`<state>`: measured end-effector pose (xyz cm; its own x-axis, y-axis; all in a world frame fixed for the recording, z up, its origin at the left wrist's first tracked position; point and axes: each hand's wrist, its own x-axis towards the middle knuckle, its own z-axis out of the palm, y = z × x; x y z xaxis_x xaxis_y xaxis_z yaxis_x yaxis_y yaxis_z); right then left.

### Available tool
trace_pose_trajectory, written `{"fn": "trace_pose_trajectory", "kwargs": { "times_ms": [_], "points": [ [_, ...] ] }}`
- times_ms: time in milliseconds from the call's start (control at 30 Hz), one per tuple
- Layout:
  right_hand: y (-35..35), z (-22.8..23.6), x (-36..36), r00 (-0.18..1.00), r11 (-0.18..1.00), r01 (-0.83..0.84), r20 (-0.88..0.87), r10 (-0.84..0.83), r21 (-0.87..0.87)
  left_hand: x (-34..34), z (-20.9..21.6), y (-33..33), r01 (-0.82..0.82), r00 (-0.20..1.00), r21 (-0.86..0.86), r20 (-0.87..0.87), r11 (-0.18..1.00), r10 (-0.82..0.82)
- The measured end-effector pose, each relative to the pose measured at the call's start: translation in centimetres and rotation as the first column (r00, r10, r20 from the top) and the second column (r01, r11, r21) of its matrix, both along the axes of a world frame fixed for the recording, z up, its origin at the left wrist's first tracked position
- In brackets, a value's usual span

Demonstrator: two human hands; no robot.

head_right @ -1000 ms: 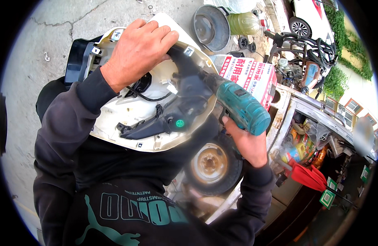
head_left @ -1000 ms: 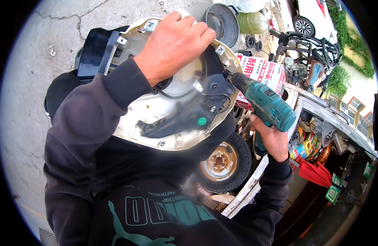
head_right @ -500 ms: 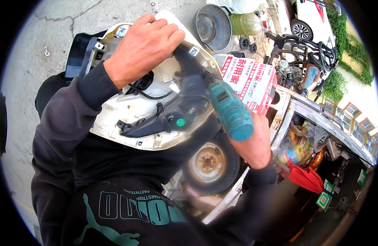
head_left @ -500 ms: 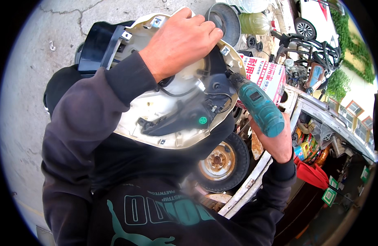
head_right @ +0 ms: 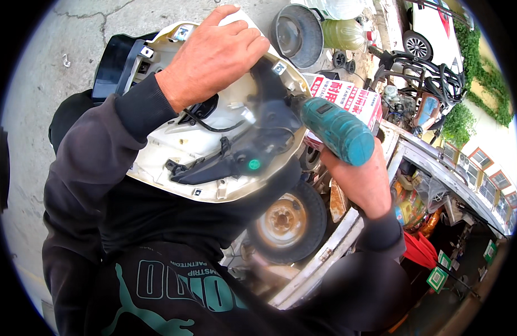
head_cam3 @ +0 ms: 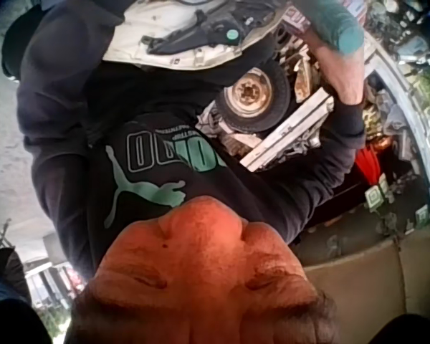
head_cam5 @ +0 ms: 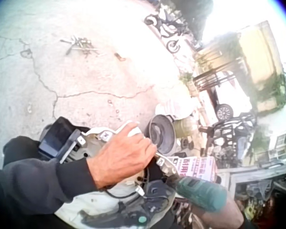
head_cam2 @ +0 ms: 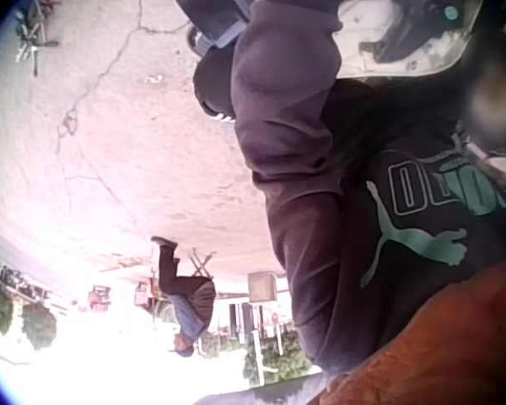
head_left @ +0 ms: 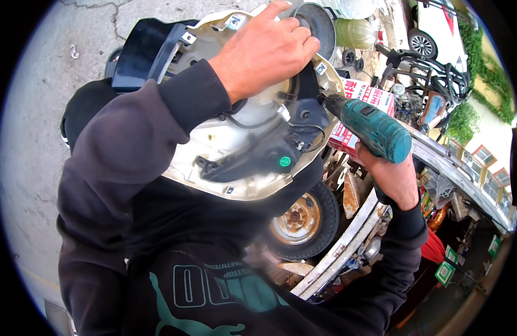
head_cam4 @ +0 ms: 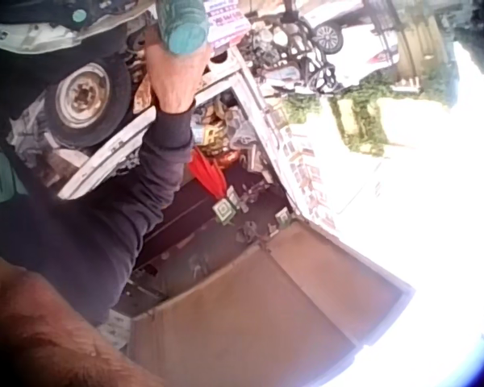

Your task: The person uses a cordless drill to remove screws from a white motorcycle fairing held on their lap. They systematically unscrew fasteners, remove a black plastic component, and place the parts aside on the ground.

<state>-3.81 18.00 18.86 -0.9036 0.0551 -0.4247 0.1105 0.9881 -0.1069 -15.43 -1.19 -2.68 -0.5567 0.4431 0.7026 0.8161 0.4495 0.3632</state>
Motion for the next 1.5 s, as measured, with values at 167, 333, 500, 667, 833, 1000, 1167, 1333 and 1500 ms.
{"fn": "trace_pose_trajectory", "kwargs": {
  "times_ms": [167, 333, 500, 667, 833, 1000, 1167, 1333, 1500],
  "points": [
    [-0.3, -0.3, 0.4, 0.999, 0.999, 0.026, -0.018, -0.027, -0.032, 0.2, -0.1, 0.0, -0.005, 1.0, -0.014, 0.001, 1.0, 0.005],
    [-0.1, -0.1, 1.0, 1.0, 1.0, -0.002, 0.004, 0.002, -0.003, 0.2, -0.1, 0.0, 0.001, 1.0, -0.029, 0.01, 1.0, -0.001],
    [0.1, -0.2, 1.2, 0.999, 0.998, 0.027, -0.035, -0.029, -0.06, 0.2, -0.1, -0.1, 0.003, 1.0, -0.02, 0.005, 1.0, -0.003],
    [0.2, 0.0, 1.1, 1.0, 1.0, -0.001, -0.01, 0.001, -0.004, 0.2, -0.2, 0.0, -0.007, 1.0, -0.023, 0.012, 1.0, 0.007],
    [0.6, 0.1, 1.4, 0.998, 0.999, 0.013, -0.064, -0.015, -0.042, 0.3, 0.0, -0.1, -0.036, 0.999, -0.023, 0.008, 0.999, 0.036],
    [1.2, 0.2, 1.9, 0.996, 0.999, -0.031, -0.081, 0.029, -0.019, 0.5, 0.4, -0.3, -0.003, 0.999, -0.018, 0.042, 1.0, 0.004],
    [1.4, 0.4, 2.1, 0.997, 1.0, 0.003, -0.083, -0.005, -0.03, 0.9, 0.9, 0.0, 0.01, 0.999, -0.028, 0.05, 1.0, -0.009],
    [1.3, 0.3, 2.4, 0.993, 0.992, 0.093, -0.068, -0.099, -0.09, 1.2, 0.9, 0.2, 0.068, 0.995, 0.053, 0.067, 0.996, -0.071],
    [1.4, 1.0, 3.2, 0.989, 0.986, 0.135, -0.053, -0.141, -0.102, 1.9, 0.4, 1.3, 0.013, 0.998, 0.054, -0.057, 0.998, -0.01]
  ]
}}
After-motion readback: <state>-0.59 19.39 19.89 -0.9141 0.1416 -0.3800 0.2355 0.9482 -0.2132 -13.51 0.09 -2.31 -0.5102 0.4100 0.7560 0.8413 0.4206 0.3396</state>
